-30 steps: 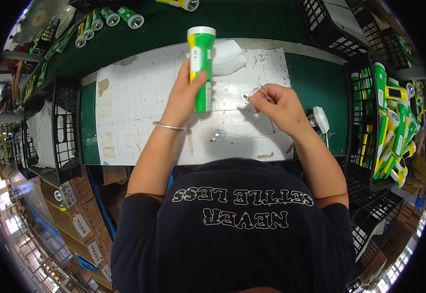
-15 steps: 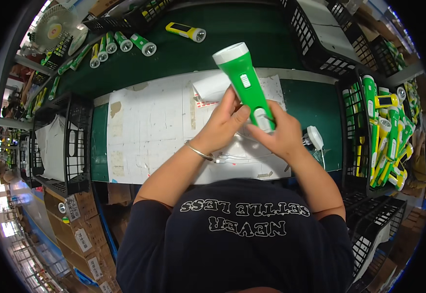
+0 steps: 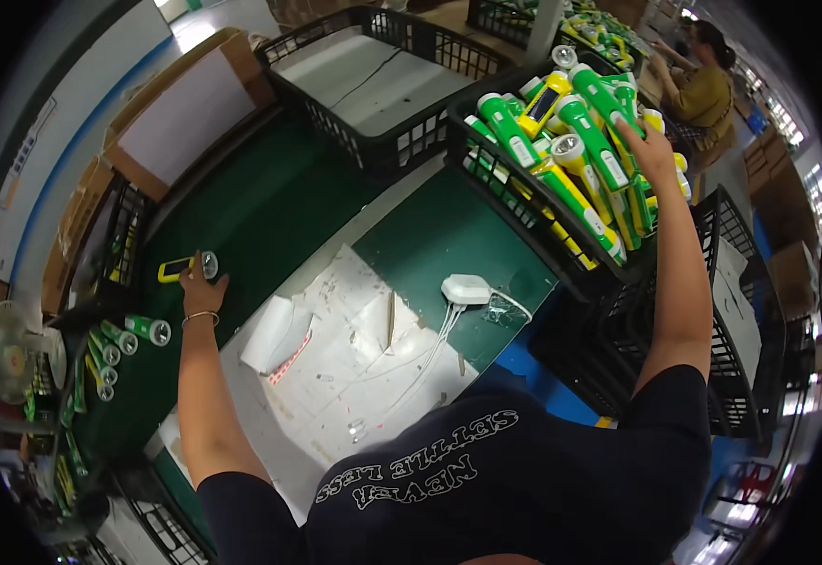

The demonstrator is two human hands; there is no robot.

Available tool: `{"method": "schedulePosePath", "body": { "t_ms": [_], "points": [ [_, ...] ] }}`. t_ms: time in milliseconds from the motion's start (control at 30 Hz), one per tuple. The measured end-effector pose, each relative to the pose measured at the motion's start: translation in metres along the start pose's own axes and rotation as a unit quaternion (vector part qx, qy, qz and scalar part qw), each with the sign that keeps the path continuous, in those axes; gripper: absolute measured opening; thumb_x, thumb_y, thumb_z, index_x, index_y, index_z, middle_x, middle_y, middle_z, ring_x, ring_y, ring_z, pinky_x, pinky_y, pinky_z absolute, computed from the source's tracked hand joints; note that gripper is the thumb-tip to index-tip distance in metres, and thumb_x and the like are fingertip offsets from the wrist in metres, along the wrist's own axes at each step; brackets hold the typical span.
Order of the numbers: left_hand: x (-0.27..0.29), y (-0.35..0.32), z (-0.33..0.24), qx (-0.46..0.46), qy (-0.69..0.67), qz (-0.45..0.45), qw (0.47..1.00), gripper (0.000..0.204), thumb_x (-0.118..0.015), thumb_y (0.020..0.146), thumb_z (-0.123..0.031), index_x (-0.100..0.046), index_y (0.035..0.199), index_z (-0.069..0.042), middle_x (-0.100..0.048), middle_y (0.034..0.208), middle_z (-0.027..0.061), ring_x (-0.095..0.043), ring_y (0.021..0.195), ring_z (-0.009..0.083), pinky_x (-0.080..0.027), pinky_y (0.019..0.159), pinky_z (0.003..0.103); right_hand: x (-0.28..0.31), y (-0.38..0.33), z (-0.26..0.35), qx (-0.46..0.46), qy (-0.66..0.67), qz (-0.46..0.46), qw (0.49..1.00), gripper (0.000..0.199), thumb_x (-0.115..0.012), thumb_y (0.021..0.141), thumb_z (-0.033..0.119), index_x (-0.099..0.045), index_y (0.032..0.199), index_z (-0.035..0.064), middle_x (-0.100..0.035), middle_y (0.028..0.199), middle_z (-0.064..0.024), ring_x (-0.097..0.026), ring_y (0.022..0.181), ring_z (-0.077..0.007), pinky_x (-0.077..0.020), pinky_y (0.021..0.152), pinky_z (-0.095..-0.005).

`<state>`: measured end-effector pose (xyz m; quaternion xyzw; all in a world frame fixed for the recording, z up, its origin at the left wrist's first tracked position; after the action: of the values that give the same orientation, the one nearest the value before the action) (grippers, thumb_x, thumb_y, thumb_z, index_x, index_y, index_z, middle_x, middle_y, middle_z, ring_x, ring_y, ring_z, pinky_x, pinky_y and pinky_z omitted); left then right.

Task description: Testing and inspecting handheld flashlights for functionality and organizing them at a factory workbench.

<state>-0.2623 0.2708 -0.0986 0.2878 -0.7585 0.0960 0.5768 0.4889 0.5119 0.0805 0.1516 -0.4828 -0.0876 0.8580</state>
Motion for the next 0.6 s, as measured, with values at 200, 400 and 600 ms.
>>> {"method": "schedulePosePath", "body": {
  "t_ms": [200, 400, 600],
  "points": [
    [-0.006, 0.008, -0.002, 0.024, 0.027, 0.013, 0.999, 0.062, -0.078, 0.070, -0.019, -0.048, 0.123, -0.015, -0.023, 0.139, 0.0310, -0.055, 0.107, 0.0476, -0.048, 0.094, 0.045, -0.001, -0.011, 0.012, -0.059, -0.200, -0.054, 0.976, 0.071, -0.051, 0.084, 0.061, -0.058, 0.124, 0.0039, -0.064, 0.114, -0.0190, -0.061, 0.105, -0.0343, -0.0467, 0.089, -0.0419],
    [0.001, -0.016, -0.012, -0.020, 0.095, -0.005, 0.995, 0.059, -0.078, 0.070, -0.020, -0.049, 0.122, -0.018, -0.024, 0.143, 0.0265, -0.059, 0.102, 0.0454, -0.052, 0.088, 0.045, -0.005, -0.064, 0.100, 0.109, -0.053, -0.161, 0.979, 0.042, -0.061, 0.086, 0.042, -0.061, 0.115, 0.0115, -0.066, 0.105, -0.0091, -0.063, 0.098, -0.0279, -0.0489, 0.083, -0.0375],
    [0.014, -0.025, -0.014, 0.057, 0.150, 0.021, 0.987, 0.082, -0.071, 0.077, -0.035, -0.026, 0.146, -0.031, -0.032, 0.142, 0.0294, -0.060, 0.107, 0.0404, -0.052, 0.088, 0.043, -0.043, -0.124, 0.186, 0.238, 0.126, -0.047, 0.962, 0.028, -0.067, 0.084, 0.017, -0.063, 0.109, 0.0043, -0.066, 0.099, -0.0101, -0.064, 0.091, -0.0239, -0.0481, 0.081, -0.0322]
  ]
}}
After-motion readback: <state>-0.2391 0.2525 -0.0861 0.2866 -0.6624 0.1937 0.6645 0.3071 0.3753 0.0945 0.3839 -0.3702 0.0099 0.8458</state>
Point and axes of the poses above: each hand's wrist, its own y-axis towards the middle knuckle, its own x-axis out of the back of the hand, z = x × y, the point moved 3 cm from there along y, towards the middle knuckle
